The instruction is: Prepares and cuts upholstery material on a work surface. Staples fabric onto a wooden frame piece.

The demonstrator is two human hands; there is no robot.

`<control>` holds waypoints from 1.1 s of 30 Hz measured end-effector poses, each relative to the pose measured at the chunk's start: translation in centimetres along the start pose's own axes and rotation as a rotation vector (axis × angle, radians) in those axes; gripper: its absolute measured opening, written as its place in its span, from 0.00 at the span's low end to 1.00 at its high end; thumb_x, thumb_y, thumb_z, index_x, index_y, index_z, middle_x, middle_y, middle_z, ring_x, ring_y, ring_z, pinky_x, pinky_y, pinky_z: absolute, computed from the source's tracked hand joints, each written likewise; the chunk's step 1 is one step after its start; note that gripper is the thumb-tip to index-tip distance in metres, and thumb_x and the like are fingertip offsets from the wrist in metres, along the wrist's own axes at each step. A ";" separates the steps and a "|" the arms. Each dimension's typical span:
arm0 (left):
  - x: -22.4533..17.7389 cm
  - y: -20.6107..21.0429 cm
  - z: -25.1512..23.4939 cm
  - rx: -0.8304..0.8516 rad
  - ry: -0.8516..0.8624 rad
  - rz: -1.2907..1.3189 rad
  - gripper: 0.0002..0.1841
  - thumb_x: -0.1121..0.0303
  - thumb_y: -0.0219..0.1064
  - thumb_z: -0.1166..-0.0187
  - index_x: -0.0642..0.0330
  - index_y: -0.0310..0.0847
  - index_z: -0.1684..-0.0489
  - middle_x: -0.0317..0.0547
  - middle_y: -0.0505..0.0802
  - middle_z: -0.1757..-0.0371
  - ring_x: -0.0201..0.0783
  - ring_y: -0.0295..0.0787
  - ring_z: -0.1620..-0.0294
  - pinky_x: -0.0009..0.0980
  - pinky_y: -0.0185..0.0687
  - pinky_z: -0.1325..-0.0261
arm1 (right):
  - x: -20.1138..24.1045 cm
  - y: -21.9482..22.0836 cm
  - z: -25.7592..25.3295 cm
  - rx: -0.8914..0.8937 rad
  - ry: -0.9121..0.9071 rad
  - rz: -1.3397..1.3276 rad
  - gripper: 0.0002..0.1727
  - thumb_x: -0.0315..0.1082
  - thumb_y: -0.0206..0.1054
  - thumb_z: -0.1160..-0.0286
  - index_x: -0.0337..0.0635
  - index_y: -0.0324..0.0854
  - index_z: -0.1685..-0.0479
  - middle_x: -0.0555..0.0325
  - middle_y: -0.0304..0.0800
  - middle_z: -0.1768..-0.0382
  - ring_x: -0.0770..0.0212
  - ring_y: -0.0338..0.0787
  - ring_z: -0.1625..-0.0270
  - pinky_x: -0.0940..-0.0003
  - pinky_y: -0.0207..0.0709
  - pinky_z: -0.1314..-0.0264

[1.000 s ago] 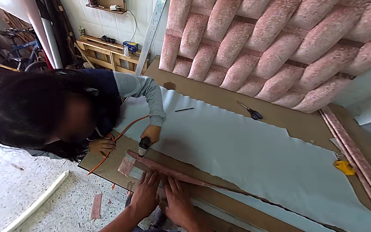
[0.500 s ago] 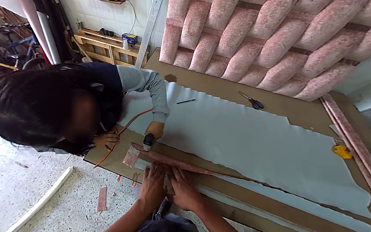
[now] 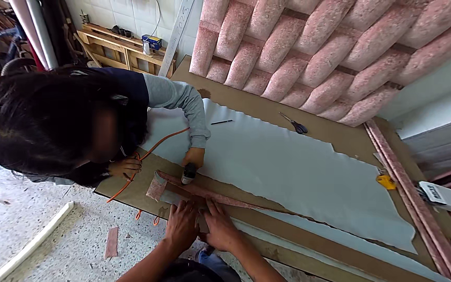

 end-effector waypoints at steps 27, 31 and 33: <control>0.3 1.5 1.1 0.021 -0.016 -0.009 0.38 0.52 0.68 0.25 0.53 0.66 0.11 0.38 0.62 0.05 0.49 0.61 0.09 0.57 0.59 0.14 | 0.6 0.8 0.9 -0.075 0.013 0.021 0.46 0.65 0.66 0.29 0.44 0.70 0.15 0.41 0.35 0.03 0.37 0.36 0.03 0.33 0.41 0.07; 0.3 1.4 0.9 0.043 -0.004 -0.019 0.37 0.53 0.67 0.24 0.53 0.66 0.11 0.39 0.61 0.05 0.49 0.60 0.09 0.58 0.59 0.14 | 1.0 0.8 1.1 -0.057 0.026 0.023 0.47 0.65 0.65 0.27 0.41 0.67 0.13 0.38 0.32 0.04 0.35 0.34 0.03 0.31 0.38 0.07; 0.3 1.5 0.9 0.041 0.002 -0.029 0.37 0.53 0.67 0.24 0.53 0.66 0.11 0.38 0.62 0.05 0.49 0.60 0.09 0.57 0.60 0.15 | 1.0 0.8 1.1 -0.068 0.032 0.028 0.47 0.65 0.65 0.28 0.41 0.67 0.13 0.38 0.32 0.04 0.36 0.34 0.03 0.33 0.38 0.06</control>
Point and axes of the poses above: each hand's wrist, its own z-axis away from the middle knuckle, its own y-axis out of the palm, x = y × z, the point moved 9 cm from there along -z, towards the middle knuckle
